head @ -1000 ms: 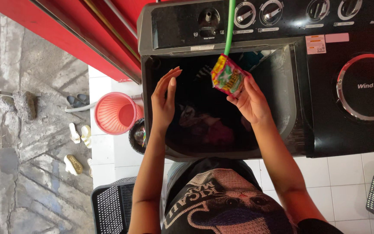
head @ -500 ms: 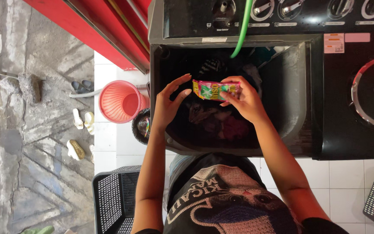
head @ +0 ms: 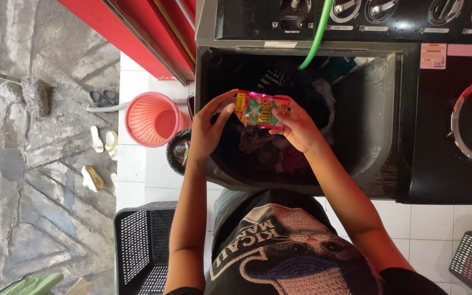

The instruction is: The person puts clothes into a washing machine, adds water using a hose, opens detergent packets by hand, and pours the detergent into the machine.

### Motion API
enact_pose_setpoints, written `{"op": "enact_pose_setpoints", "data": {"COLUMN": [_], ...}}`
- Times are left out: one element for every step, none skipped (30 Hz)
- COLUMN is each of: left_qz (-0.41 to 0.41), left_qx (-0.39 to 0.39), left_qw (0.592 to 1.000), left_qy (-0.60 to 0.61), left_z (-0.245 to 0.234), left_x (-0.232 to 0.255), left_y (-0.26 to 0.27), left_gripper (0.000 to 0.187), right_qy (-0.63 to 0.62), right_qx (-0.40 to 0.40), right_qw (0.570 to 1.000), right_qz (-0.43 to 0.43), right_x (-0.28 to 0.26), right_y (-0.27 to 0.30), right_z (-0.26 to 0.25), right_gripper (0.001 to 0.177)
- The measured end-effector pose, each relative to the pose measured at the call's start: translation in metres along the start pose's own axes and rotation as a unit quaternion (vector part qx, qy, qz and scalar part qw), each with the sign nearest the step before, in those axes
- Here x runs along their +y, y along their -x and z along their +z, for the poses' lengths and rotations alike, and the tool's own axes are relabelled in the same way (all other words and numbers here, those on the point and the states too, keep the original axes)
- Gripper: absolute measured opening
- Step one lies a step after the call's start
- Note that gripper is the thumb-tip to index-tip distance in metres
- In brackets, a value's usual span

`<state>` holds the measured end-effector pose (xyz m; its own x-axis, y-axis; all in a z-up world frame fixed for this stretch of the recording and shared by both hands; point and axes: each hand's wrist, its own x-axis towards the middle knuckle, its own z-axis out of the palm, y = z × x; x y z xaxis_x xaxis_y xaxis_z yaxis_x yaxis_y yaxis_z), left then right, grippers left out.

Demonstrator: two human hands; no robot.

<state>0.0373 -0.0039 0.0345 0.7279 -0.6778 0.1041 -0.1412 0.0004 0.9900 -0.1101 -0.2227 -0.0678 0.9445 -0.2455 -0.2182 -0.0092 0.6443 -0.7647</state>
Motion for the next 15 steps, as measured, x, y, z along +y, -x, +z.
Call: {"op": "enact_pose_setpoints", "data": {"left_qz": [-0.004,-0.004,0.001,0.005,0.005,0.014,0.023,0.023,0.012,0.000,0.001,-0.005,-0.012,-0.012,0.002], "left_qx": [-0.001,-0.002,-0.002,-0.002,-0.004,0.004,0.012,0.010,0.015,0.020,0.018,0.021,0.023,0.023,0.026], "left_qw": [1.000,1.000,1.000,1.000,1.000,0.999,0.999,0.999,0.998,0.998,0.998,0.998,0.998,0.998,0.998], "left_qy": [-0.006,-0.006,-0.011,-0.015,-0.015,-0.031,-0.047,-0.046,-0.052,-0.059,-0.058,-0.056,-0.055,-0.055,-0.061], "left_z": [0.001,0.002,0.003,0.004,0.004,0.005,0.006,0.006,0.007,0.007,0.007,0.007,0.007,0.007,0.007], "left_x": [0.002,0.004,0.005,0.006,0.006,0.005,0.004,0.003,0.001,0.000,-0.001,-0.002,-0.003,-0.004,-0.004], "left_y": [-0.001,-0.002,-0.002,-0.003,-0.004,-0.004,-0.004,-0.004,-0.004,-0.004,-0.004,-0.004,-0.004,-0.004,-0.005], "left_gripper": [0.037,0.037,0.036,0.035,0.035,0.034,0.033,0.033,0.032,0.031,0.031,0.030,0.029,0.029,0.028], "right_qy": [-0.049,-0.097,-0.097,-0.182,-0.265,-0.264,-0.289,-0.314,-0.314,-0.231,-0.146,-0.146,-0.078,-0.009,-0.009], "right_qx": [-0.003,-0.005,-0.005,0.000,0.004,0.005,-0.013,-0.030,-0.029,0.008,0.045,0.045,0.073,0.099,0.099], "right_qw": [0.999,0.995,0.995,0.983,0.964,0.964,0.957,0.949,0.949,0.973,0.988,0.988,0.993,0.993,0.993], "right_qz": [0.009,0.018,0.018,0.016,0.015,0.013,0.017,0.021,0.020,0.001,-0.018,-0.018,-0.044,-0.069,-0.068], "right_x": [0.002,0.003,0.003,0.002,0.001,-0.001,-0.002,-0.003,-0.005,-0.007,-0.010,-0.013,-0.017,-0.021,-0.026], "right_y": [0.000,-0.001,0.000,0.000,0.001,0.002,0.004,0.005,0.008,0.012,0.016,0.018,0.020,0.022,0.025], "right_z": [-0.005,-0.009,-0.013,-0.017,-0.022,-0.025,-0.028,-0.029,-0.029,-0.027,-0.024,-0.020,-0.016,-0.010,-0.003], "right_gripper": [0.037,0.035,0.035,0.032,0.031,0.031,0.028,0.027,0.027,0.029,0.031,0.031,0.027,0.024,0.024]}}
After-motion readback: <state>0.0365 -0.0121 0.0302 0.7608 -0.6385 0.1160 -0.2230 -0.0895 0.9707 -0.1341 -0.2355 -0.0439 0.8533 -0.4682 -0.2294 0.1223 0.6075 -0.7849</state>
